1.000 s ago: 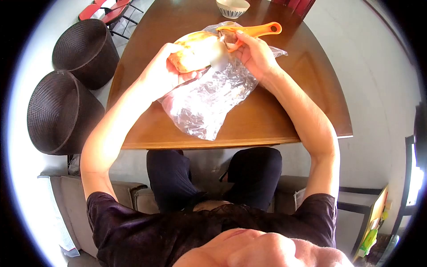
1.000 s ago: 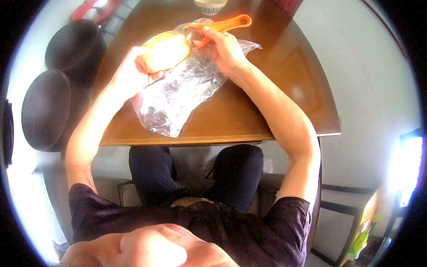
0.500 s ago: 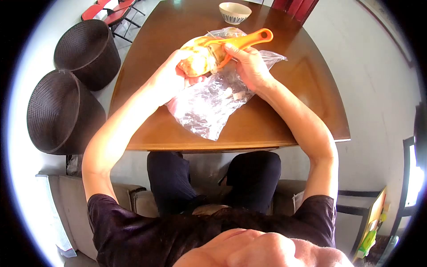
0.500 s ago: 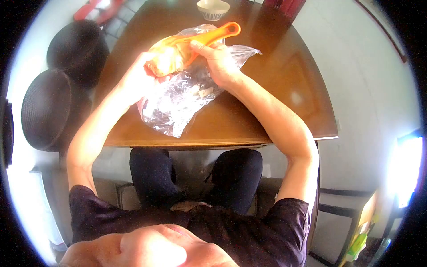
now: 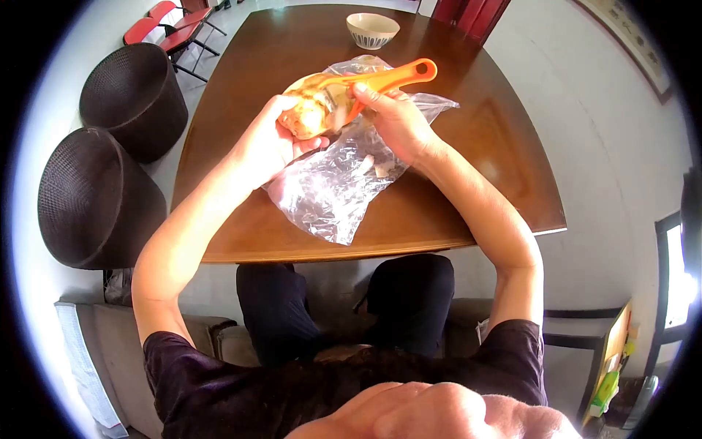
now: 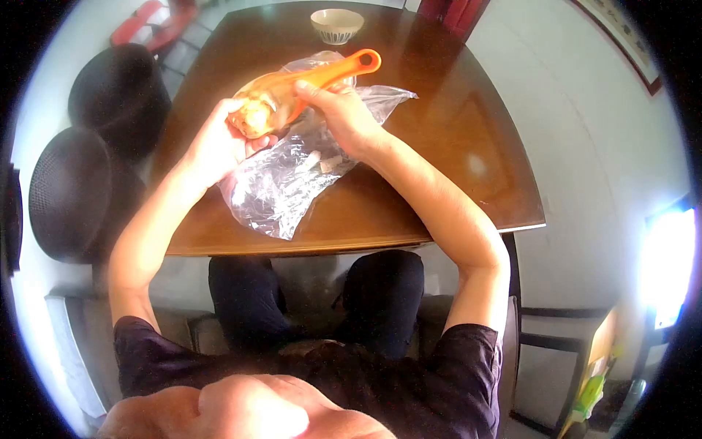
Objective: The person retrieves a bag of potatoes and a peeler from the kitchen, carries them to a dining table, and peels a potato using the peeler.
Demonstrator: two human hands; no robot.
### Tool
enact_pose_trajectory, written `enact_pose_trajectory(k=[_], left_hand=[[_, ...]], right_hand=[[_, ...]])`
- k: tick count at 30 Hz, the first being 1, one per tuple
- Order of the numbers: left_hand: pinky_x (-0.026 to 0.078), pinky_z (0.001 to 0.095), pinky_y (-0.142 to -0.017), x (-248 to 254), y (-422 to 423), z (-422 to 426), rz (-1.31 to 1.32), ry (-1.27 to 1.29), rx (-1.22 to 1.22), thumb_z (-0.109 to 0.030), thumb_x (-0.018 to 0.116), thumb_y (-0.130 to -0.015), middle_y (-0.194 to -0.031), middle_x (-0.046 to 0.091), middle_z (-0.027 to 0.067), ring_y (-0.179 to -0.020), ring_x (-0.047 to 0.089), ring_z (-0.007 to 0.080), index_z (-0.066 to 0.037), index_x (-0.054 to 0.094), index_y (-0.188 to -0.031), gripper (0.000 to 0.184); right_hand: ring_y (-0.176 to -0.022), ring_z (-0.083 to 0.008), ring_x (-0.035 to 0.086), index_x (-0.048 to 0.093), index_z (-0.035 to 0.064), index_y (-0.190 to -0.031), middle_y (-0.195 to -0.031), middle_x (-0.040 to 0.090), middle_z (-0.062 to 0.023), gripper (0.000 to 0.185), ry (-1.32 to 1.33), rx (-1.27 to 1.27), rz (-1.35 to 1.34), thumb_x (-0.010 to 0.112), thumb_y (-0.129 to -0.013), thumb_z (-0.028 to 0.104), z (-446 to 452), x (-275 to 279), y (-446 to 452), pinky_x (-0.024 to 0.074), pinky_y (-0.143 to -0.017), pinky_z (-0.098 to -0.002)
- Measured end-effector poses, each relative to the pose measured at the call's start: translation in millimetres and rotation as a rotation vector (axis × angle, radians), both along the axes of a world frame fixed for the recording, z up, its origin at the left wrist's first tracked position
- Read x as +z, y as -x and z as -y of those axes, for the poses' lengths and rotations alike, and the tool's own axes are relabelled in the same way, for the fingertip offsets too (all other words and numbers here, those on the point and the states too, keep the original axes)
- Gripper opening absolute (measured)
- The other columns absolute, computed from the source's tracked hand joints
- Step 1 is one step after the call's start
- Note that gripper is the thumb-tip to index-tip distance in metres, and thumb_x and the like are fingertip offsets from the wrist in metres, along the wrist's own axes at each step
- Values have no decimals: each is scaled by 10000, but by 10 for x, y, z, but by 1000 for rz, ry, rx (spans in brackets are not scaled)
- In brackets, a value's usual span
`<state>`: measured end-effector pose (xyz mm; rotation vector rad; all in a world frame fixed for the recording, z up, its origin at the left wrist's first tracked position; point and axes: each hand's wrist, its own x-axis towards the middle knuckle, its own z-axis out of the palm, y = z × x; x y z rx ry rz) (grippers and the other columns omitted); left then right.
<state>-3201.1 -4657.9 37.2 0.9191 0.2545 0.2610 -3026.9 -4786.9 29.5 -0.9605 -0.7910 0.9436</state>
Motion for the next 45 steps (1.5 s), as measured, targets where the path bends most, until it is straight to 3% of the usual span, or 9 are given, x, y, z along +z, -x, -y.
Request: enact_pose_trajectory(k=[2, 6, 11, 16, 20, 21, 26, 31, 45], left_hand=[[540, 325, -816, -52, -5, -48, 14, -11, -32, -333, 480, -923, -1092, 613, 156, -868, 638, 269, 23, 477, -1238, 476], [542, 329, -816, -82, 16, -32, 27, -77, -11, -335, 493, -918, -1107, 611, 162, -883, 638, 268, 25, 473, -1243, 485], [540, 348, -827, -95, 30, -35, 41, -86, -32, -333, 507, -913, -1158, 583, 183, -943, 624, 272, 30, 444, -1274, 516], [533, 352, -851, -102, 19, -41, 59, -86, -43, -326, 523, -909, -1213, 553, 177, -1009, 604, 257, 21, 409, -1305, 539], [469, 339, -943, -6, 33, 33, 9, -457, -110, -304, 587, -875, -1290, 501, 88, -1108, 548, 178, -76, 343, -1402, 623], [493, 276, -862, -37, 27, 98, 33, -485, -26, -351, 613, -867, -1199, 527, 54, -1027, 563, 127, -87, 348, -1389, 642], [475, 310, -912, -26, 64, 49, -2, -529, -47, -318, 592, -875, -1259, 499, 74, -1097, 537, 152, -95, 346, -1391, 613], [480, 372, -942, -34, 66, -34, -18, -419, -90, -313, 542, -899, -1320, 474, 110, -1160, 527, 199, -94, 343, -1395, 578], [469, 407, -964, -46, 56, -14, 104, -233, -112, -267, 572, -872, -1314, 491, 136, -1173, 531, 241, -41, 370, -1374, 587]], right_hand=[[-1164, -160, 496, 466, 4, -1325, -1197, 588, -64, 468, -4, -56, 174, 598, -930, 217, -1, -29, 88, 347, -1046, -335], [-1150, -157, 502, 464, -8, -1324, -1173, 593, -69, 478, -20, -25, 103, 610, -923, 206, -33, -84, -50, 401, -1006, -324], [-946, -163, 598, 551, 13, -1112, -1063, 618, -64, 242, 35, -238, -89, 576, -933, 174, -44, -106, -239, 519, -861, -363], [-982, -160, 588, 548, 3, -1154, -1064, 615, -64, 279, -28, -152, -102, 556, -943, 185, 18, 71, -146, 493, -881, -328], [-1133, -163, 520, 522, -3, -1283, -1212, 591, -57, 430, -40, 18, 202, 598, -928, 229, -4, 10, -34, 364, -1041, -350], [-1136, -160, 518, 523, -2, -1285, -1206, 595, -56, 434, -46, 12, 226, 601, -927, 230, 11, 26, 13, 369, -1037, -347], [-1130, -153, 523, 534, 2, -1270, -1193, 612, -63, 414, -16, 20, 256, 599, -928, 226, 22, 83, -22, 387, -1029, -341], [-1084, -179, 572, 515, -14, -1232, -1199, 614, -117, 351, -36, -97, -65, 550, -949, 190, -12, -2, -206, 422, -1002, -339], [-1012, -188, 615, 479, -7, -1193, -1117, 621, -120, 269, 0, -25, -402, 475, -975, 151, 11, -24, -356, 501, -922, -356]])
